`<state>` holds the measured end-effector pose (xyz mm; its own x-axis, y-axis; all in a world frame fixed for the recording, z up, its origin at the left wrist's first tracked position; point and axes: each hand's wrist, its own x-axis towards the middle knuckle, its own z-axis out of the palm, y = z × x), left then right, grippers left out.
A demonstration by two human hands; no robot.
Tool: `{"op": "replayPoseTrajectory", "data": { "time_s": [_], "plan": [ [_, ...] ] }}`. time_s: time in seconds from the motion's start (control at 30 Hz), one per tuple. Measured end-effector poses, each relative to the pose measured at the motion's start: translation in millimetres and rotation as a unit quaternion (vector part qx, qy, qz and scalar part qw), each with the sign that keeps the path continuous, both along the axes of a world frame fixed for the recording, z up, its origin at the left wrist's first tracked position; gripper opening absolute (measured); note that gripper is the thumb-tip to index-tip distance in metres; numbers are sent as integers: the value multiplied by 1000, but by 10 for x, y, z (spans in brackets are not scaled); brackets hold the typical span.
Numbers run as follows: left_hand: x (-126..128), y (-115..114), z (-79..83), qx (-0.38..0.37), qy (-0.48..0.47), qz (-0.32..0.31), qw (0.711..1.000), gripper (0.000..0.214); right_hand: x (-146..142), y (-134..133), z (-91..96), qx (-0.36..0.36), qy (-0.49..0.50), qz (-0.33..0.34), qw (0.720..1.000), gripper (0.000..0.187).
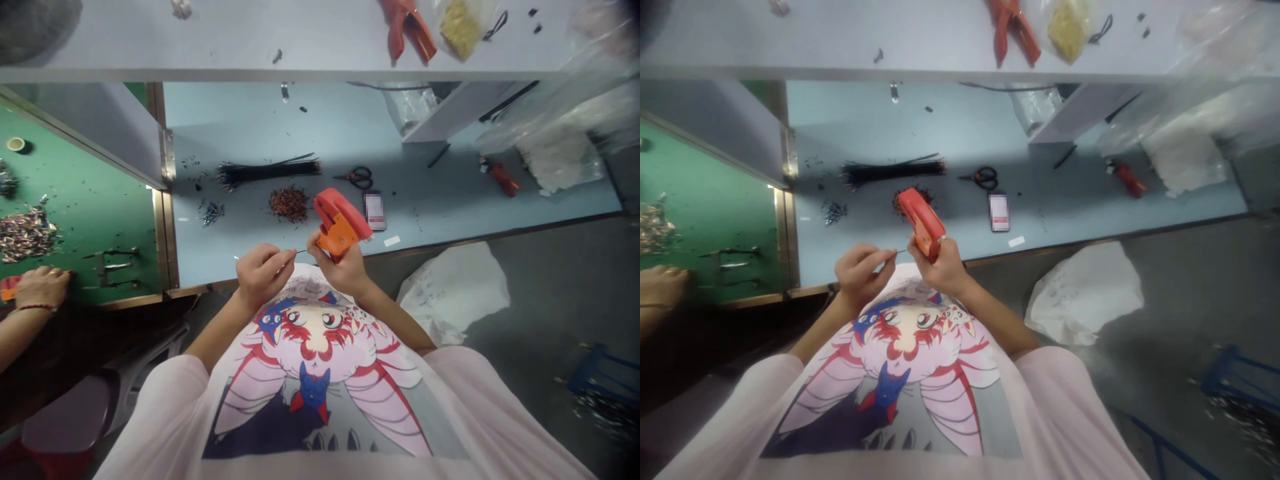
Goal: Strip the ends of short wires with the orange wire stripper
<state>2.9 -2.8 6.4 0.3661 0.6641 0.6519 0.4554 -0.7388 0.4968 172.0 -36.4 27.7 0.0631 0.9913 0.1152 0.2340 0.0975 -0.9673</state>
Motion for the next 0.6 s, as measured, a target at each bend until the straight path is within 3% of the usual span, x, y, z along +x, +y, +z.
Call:
{"op": "replayPoseTrajectory", "data": {
  "time_s": [0.07,0.17,0.23,0.33,0.47,0.6],
  "plan": [
    [-45,38,-27,5,-5,14,1000,10,38,6,-25,19,-43,-20,999,11],
    [-250,154,-75,13,-38,92,995,11,200,46,-43,41,-62,-110,991,14],
    [-436,243,-119,-25,-56,136,989,10,352,109,-67,47,-35,-162,985,16],
    [-611,316,-206,-119,-73,146,979,7,525,270,-172,36,-2,-175,984,20],
    [-461,268,-280,-213,-112,126,962,6,517,535,-393,-13,-52,-159,986,27],
    [-144,189,-209,-222,-147,102,959,6,386,639,-499,-86,-178,-120,973,33]
  ]
}}
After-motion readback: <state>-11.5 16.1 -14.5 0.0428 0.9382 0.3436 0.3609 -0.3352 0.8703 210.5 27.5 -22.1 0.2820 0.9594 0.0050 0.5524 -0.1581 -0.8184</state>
